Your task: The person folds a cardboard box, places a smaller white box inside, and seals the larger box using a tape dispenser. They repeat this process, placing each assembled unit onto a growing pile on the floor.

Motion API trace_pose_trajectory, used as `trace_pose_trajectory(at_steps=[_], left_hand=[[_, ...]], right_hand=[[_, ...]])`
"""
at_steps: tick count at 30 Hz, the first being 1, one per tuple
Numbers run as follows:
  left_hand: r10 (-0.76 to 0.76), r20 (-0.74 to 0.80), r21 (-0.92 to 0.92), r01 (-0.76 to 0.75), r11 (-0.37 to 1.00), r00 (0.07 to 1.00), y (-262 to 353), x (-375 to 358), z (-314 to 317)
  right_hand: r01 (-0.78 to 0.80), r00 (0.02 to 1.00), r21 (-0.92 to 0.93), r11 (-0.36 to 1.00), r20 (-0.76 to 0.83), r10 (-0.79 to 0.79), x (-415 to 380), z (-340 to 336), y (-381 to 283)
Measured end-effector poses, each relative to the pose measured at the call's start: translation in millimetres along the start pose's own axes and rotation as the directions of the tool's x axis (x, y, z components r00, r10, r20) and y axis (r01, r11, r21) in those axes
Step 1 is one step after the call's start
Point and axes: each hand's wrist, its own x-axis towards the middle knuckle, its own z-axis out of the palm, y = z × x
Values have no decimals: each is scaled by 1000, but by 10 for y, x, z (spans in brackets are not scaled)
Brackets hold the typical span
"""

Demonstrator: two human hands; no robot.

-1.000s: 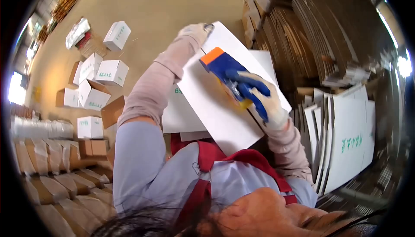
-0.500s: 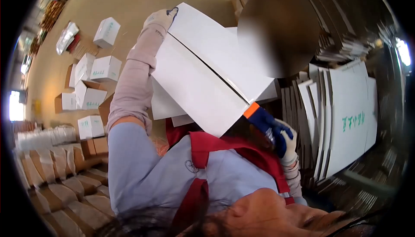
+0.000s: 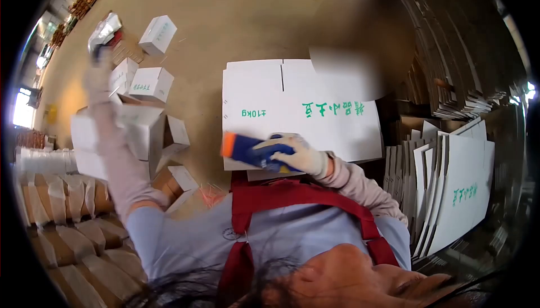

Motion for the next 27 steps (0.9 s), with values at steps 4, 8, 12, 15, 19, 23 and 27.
trace_pose_trajectory(at_steps=[4,8,12,15,19,23,27], left_hand=[[329,553,-503,-8,864,766,944,-1342,2013],[661,616,-334,-618,711,427,2175,-2073,3165],[536,762,-310,-522,795,363,2987,-2196,3770],[547,829,-418,-522,744,116,2969,-2294,3743],[494,842,-264,-632,728,217,2746,-2586,3605],[417,857,-154,-621,768,303,2863,-2652,3364],[587,767,-297,-669,682,259,3001,-2203,2969]], right_hand=[[-316,929,-322,893,-295,222,-786,-121,449],[-631,737,-288,721,-513,440,-1642,103,324],[-621,623,137,772,-511,592,-2167,594,328],[-574,475,195,795,-711,518,-2195,873,148],[-545,317,298,784,-792,521,-2389,943,486],[-108,366,215,970,-899,240,-2479,591,403],[-100,419,-128,987,-905,-75,-2565,42,-78]])
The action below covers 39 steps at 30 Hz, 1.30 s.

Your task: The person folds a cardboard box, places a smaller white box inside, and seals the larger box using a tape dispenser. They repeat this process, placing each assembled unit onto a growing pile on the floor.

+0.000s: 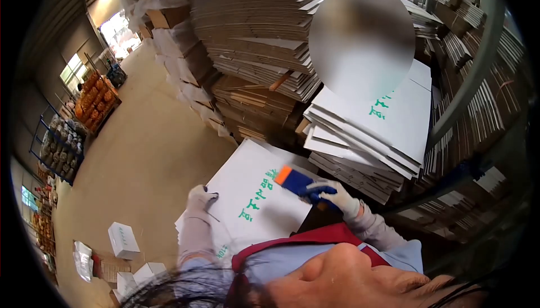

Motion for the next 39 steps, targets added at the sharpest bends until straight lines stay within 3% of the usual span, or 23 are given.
trace_pose_trajectory(at_steps=[2,4,6,7,8,9,11,12,13,14,16,17,19,20,22,25,28,30,34,36,37,38,39], left_hand=[[105,90,-50,-101,994,990,-28,-115,-524],[239,362,-529,-13,849,901,117,-458,-1025],[294,389,-510,-61,858,873,407,-946,-1568],[362,326,-360,-240,902,873,558,-1199,-1901],[437,277,-192,-396,898,856,707,-1482,-2220],[376,274,-71,-372,926,885,941,-1839,-2571],[308,262,47,-330,943,915,1052,-2173,-2886],[509,183,92,-530,843,841,1001,-2249,-2916],[686,114,153,-695,703,719,948,-2311,-2910],[675,111,140,-684,716,729,924,-2303,-2811],[809,-14,360,-752,553,588,946,-2128,-2428],[784,-111,380,-703,601,611,953,-2011,-2222],[735,-213,320,-665,675,644,1094,-2045,-2102],[723,-208,250,-678,691,659,1242,-2132,-2151],[865,-278,129,-876,464,417,1517,-2257,-2068],[862,-321,194,-864,465,392,1678,-2348,-1912],[798,-290,211,-778,592,529,1598,-2246,-1835],[730,-392,206,-720,663,560,1603,-2265,-1815],[647,-330,144,-640,754,688,1177,-2600,-2257],[466,-184,-17,-477,879,866,577,-2563,-2362],[469,-180,-10,-479,878,864,369,-2493,-2356],[355,89,-301,-314,900,931,205,-2395,-2312],[282,378,-510,-56,858,882,252,-2361,-2310]], right_hand=[[89,996,-105,991,-7,-90,149,-241,-222],[30,998,237,971,-66,-15,197,-423,-403],[134,985,240,961,-137,-103,276,-650,-792],[167,984,392,905,-131,-125,331,-736,-982],[217,964,226,950,-202,-172,404,-883,-1095],[222,960,366,904,-245,-136,468,-961,-1281],[347,930,322,881,-237,-279,750,-1207,-1457],[345,936,314,884,-182,-301,851,-1152,-1701],[335,942,280,900,-137,-308,1022,-1091,-1786],[323,946,245,914,-90,-310,1207,-1000,-1847],[218,969,-6,976,119,-216,1725,-704,-1661],[84,979,-80,993,190,-68,1846,-333,-1720],[142,947,-568,811,317,57,2179,334,-1581],[333,911,-781,528,411,34,2293,662,-1536],[448,816,-824,347,536,218,2336,1206,-1573],[562,759,-782,270,617,207,2373,1682,-1297],[509,779,-772,381,601,177,2545,1699,-1104],[485,795,-753,445,591,134,2798,1500,-924],[449,836,-793,410,535,119,2882,579,-1159],[326,823,-807,493,499,273,2657,115,-1359],[416,820,-802,429,535,205,2513,-1,-1301],[495,810,-794,353,568,144,2308,-42,-1213],[580,783,-738,345,621,13,2121,13,-1142]])
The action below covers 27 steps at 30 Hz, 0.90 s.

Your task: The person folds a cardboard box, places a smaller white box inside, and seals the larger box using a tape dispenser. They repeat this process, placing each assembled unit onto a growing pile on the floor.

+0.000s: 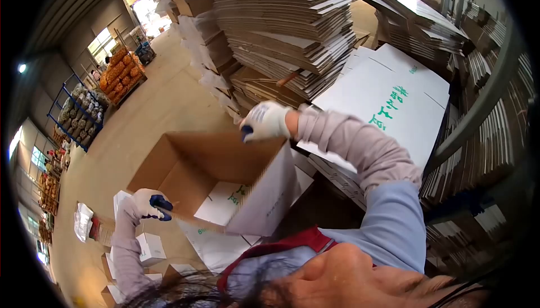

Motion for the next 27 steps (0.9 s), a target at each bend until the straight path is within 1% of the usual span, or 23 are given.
trace_pose_trajectory(at_steps=[1,2,3,5,6,7,9,10,11,13,14,15,16,17,19,20,21,22,23,24,25,26,27], left_hand=[[4,2,9,-4,1000,1000,80,62,18],[70,151,-268,-27,963,986,368,131,118],[171,269,-526,-4,850,948,659,210,257],[95,232,-424,13,906,968,1231,402,693],[129,191,-119,-108,987,973,1503,450,947],[172,162,204,-203,958,972,1725,494,1169],[149,15,603,-128,787,989,1942,590,1497],[181,15,416,-171,893,983,1766,715,1469],[20,165,73,-32,997,986,1574,806,1335],[-107,356,-351,239,905,928,861,1088,1113],[-248,363,51,246,968,898,512,1318,1090],[-379,309,452,216,865,872,313,1464,1043],[-456,231,740,149,656,860,801,1363,1117],[-461,171,877,78,474,871,706,1543,1204],[-427,207,863,41,503,880,943,1496,1089],[-216,25,871,85,485,976,950,1380,975],[17,-161,869,134,477,987,904,1278,802],[478,-362,902,171,396,800,807,1230,511],[816,-415,908,243,342,401,662,1176,194],[437,-757,637,399,660,486,473,1089,-70],[-59,-883,250,573,781,465,397,1029,-228],[-3,-822,373,544,752,569,347,1003,-164],[56,-750,496,504,707,659,358,945,-73]], right_hand=[[-6,999,44,999,37,5,-88,29,-83],[-14,1000,10,1000,10,14,-150,37,-212],[-18,1000,-25,1000,-16,18,-161,45,-278],[-29,1000,-21,999,-2,29,-117,46,-282],[-34,999,-26,999,16,35,-108,36,-262],[-33,999,-24,999,16,34,-111,33,-243],[-8,1000,-31,1000,0,8,-107,17,-227],[-46,989,-79,996,135,57,-104,-79,-231],[-40,989,-72,997,139,49,-77,-49,-164],[-28,998,-28,999,48,29,-37,71,-83],[19,999,-1,1000,-26,-19,-30,88,-105],[19,999,1,1000,-33,-19,-14,79,-138],[8,1000,-24,1000,-22,-9,-10,63,-198],[4,1000,-56,998,-6,-4,-1,31,-277],[-46,996,-109,993,76,54,-38,-23,-375],[-43,997,-102,994,57,49,-42,18,-359],[-41,998,-97,994,36,45,-47,13,-325],[-58,997,-65,996,45,61,-65,-19,-313],[-62,997,-63,996,51,65,-63,-9,-317],[-95,995,-42,995,37,96,-53,8,-315],[-130,991,-27,991,19,131,-49,24,-298],[-63,991,-44,997,-121,58,-47,135,-239],[-73,988,-50,996,-139,66,-20,85,-292]])
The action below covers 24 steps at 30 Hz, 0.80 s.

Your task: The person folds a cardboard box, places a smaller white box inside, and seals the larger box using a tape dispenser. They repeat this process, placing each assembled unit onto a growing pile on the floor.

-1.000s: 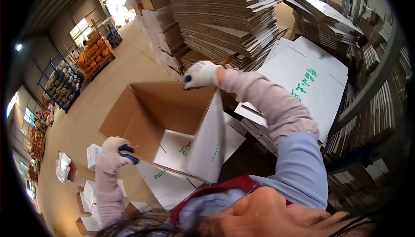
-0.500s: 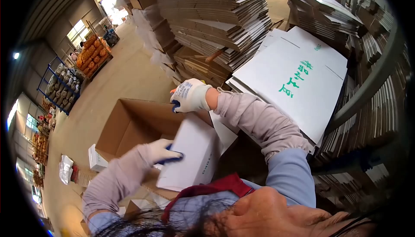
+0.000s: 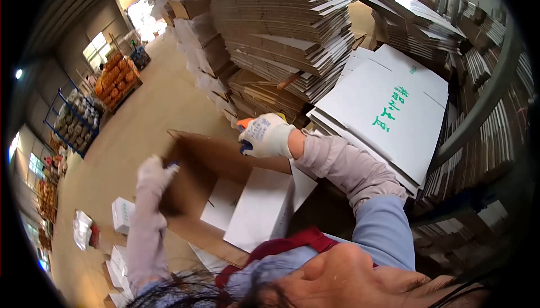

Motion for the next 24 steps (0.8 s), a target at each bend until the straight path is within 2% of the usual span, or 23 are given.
trace_pose_trajectory(at_steps=[1,2,3,4,5,6,7,8,9,10,11,12,13,14,15,16,17,18,19,20,22,23,24], left_hand=[[259,293,-151,-223,963,920,96,-84,-34],[385,322,-10,-403,915,865,175,-226,190],[409,445,-2,-456,890,797,191,-264,274],[425,555,9,-516,857,715,207,-250,291],[427,559,6,-519,855,710,213,-270,112],[305,615,-134,-284,949,727,201,-336,-207],[187,683,-248,-16,969,707,188,-368,-369],[182,439,-314,-40,949,880,-44,-382,-272],[146,164,-373,-75,925,976,-419,-391,-101],[-18,-178,-240,-26,970,984,-769,-288,165],[-123,-511,-119,72,990,851,-980,-183,452],[-205,-349,-604,-52,795,914,-911,-57,633],[-211,-164,-929,-79,361,964,-768,114,699],[-233,-170,-807,0,591,958,-470,187,617],[-66,-268,-466,-69,882,961,-422,418,886],[-180,82,-365,197,910,980,-333,658,1221],[-244,94,-330,261,907,965,85,479,1095],[-218,65,-465,223,857,974,39,467,1125],[-207,-28,-450,173,876,978,18,530,1270],[-204,135,-422,243,874,970,5,596,1184],[-206,171,-428,261,865,964,-80,667,1208],[-223,177,-434,279,857,959,-124,691,1187],[-194,162,-422,246,873,968,-141,720,1165]], right_hand=[[6,1000,-46,999,26,-5,-1,-64,-92],[25,997,-89,996,78,-18,-43,-50,-193],[107,987,-308,945,149,-63,6,105,-365],[79,997,-343,936,20,-77,5,404,-527],[147,978,-497,855,-57,-202,-125,364,-761],[195,945,-621,759,-88,-314,-109,950,-742],[119,983,-209,971,-113,-145,-185,1035,-794],[-10,998,246,969,-56,25,-254,1075,-801],[76,987,140,987,-154,-54,-340,1001,-696],[157,961,22,987,-234,-147,-414,916,-569],[103,984,24,994,-147,-98,-432,931,-563],[129,983,-33,991,-129,-132,-434,969,-553],[121,983,-30,992,-131,-124,-433,957,-550],[139,982,-25,990,-129,-141,-398,923,-559],[98,993,13,995,-72,-97,-355,825,-615],[81,997,46,996,-2,-81,-313,728,-661],[125,985,94,988,-128,-112,-307,731,-653],[152,961,142,978,-253,-112,-297,724,-616],[106,972,349,931,-233,-23,-278,600,-619],[41,980,527,849,-186,68,-209,441,-641],[71,978,883,464,-152,140,-131,272,-767],[86,975,953,289,-140,170,-126,320,-849],[153,967,965,212,-190,171,-90,448,-934]])
